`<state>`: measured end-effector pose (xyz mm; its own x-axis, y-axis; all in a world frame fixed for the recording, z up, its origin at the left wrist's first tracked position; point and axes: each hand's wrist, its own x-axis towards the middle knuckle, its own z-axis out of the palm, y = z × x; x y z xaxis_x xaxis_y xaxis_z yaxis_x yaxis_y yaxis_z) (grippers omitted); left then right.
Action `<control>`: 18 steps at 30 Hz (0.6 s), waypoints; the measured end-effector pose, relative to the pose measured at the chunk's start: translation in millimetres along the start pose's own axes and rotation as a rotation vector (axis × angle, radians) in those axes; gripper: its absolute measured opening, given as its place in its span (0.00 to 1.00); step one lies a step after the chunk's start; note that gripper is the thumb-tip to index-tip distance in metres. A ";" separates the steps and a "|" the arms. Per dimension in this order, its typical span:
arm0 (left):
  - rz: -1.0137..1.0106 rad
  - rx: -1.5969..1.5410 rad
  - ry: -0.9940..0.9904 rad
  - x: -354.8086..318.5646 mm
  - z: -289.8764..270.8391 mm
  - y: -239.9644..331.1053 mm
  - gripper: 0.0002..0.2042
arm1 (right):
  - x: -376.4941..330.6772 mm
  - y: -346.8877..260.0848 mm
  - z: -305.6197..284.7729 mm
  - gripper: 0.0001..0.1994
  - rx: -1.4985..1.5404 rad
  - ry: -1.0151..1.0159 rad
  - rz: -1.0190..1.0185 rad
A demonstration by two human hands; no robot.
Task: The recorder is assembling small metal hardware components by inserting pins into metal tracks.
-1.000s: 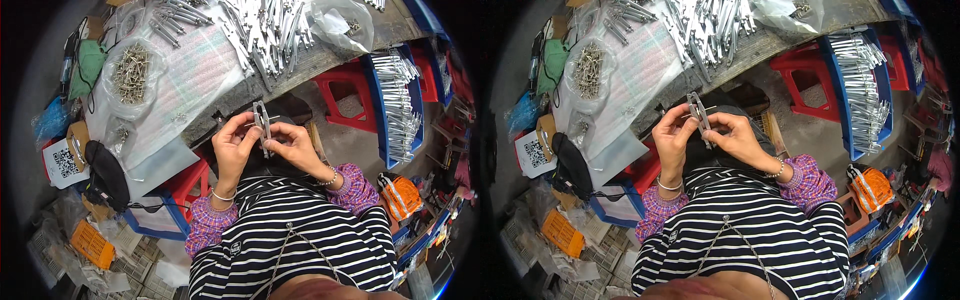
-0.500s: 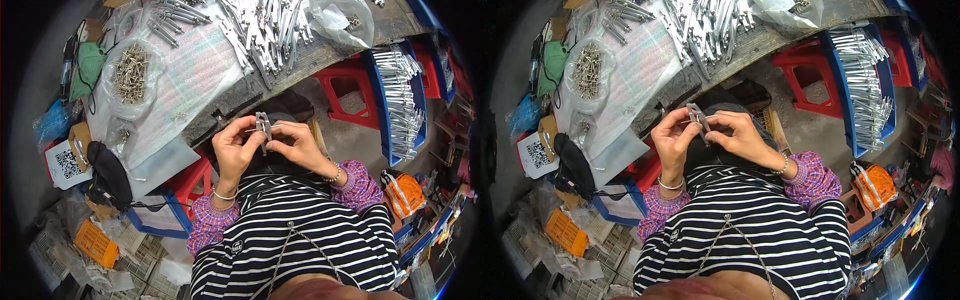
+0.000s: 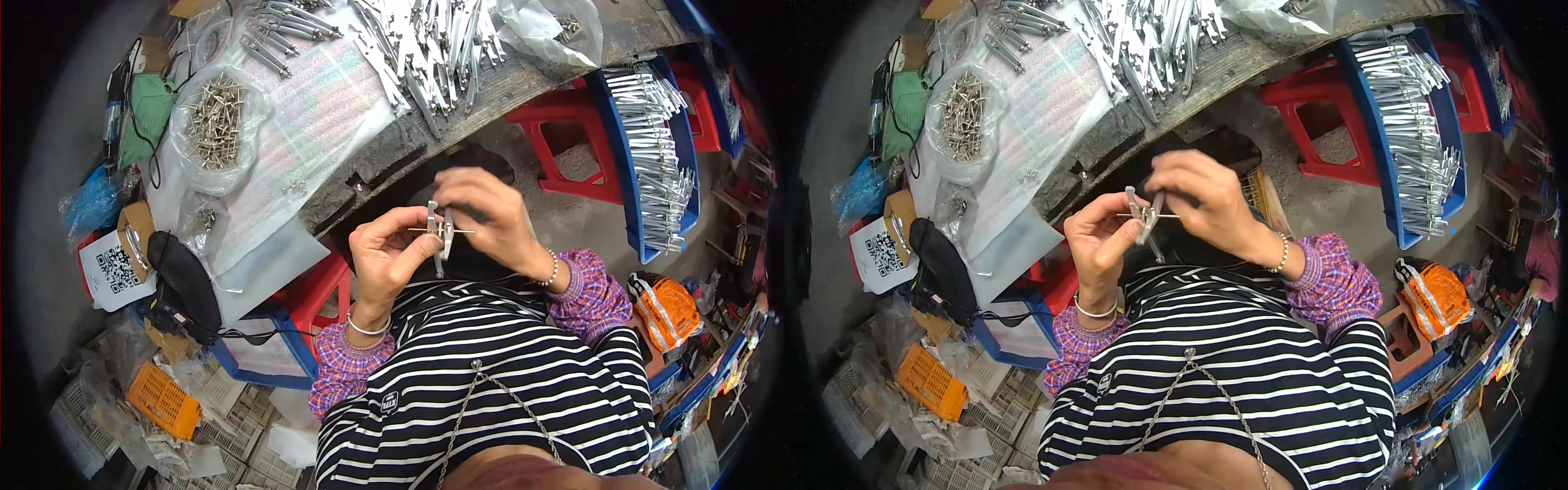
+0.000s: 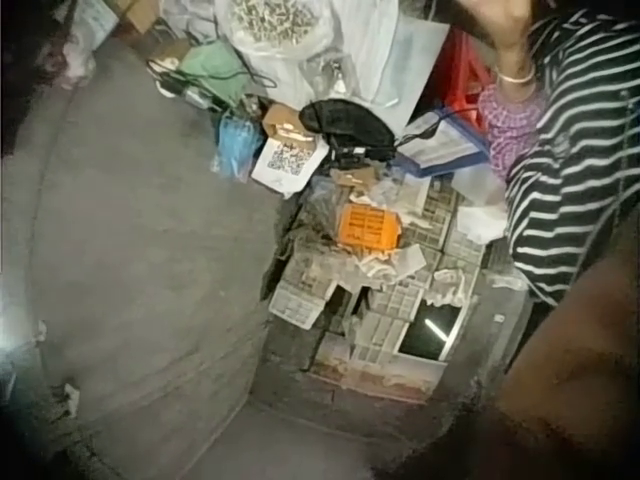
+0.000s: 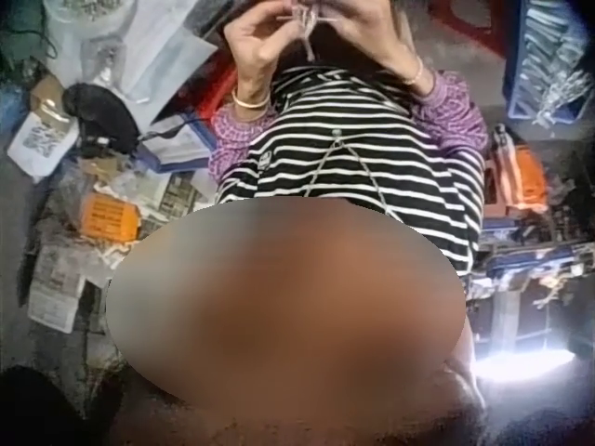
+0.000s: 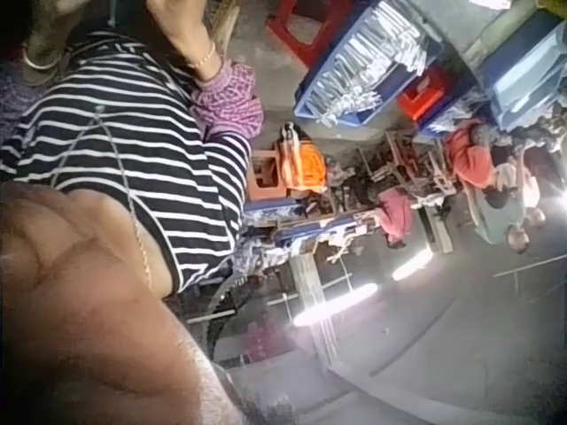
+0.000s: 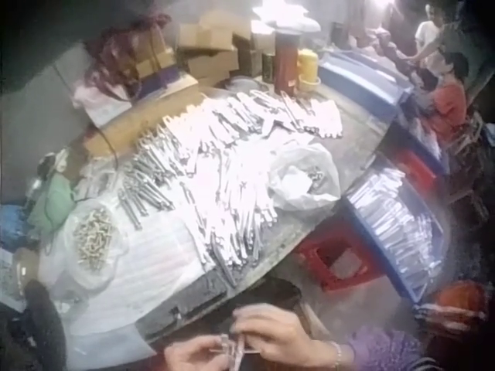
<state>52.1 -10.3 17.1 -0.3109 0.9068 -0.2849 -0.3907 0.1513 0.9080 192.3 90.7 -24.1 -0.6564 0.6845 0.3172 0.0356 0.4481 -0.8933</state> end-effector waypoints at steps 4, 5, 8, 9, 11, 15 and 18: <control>-0.010 0.078 -0.017 -2.5 0.0 -0.5 0.10 | 23.9 -7.8 -8.8 0.25 0.123 0.133 0.169; 0.007 0.126 -0.023 -1.6 0.3 -0.8 0.10 | 26.8 -8.3 -10.6 0.28 0.288 0.131 0.248; 0.138 0.305 0.003 2.2 -2.2 -7.2 0.09 | 36.1 -18.5 -12.2 0.32 0.519 0.166 0.361; 0.251 0.434 0.035 4.0 -4.0 -11.7 0.08 | 36.8 -22.5 -13.7 0.34 0.538 0.105 0.383; 0.285 0.423 0.081 8.0 -5.2 -18.8 0.08 | 32.2 -24.8 -13.4 0.38 0.497 -0.010 0.397; 0.244 0.362 0.198 10.1 -7.3 -20.7 0.08 | 13.2 -29.0 -2.9 0.33 0.644 -0.082 0.553; 0.204 0.278 0.222 10.1 -8.5 -25.3 0.09 | -0.6 -23.8 11.8 0.23 0.656 -0.004 0.608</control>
<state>51.5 -8.4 -11.4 -0.5489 0.8269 -0.1224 -0.0623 0.1055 0.9925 182.9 72.8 -6.8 -0.6672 0.6941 -0.2703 -0.0591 -0.4110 -0.9097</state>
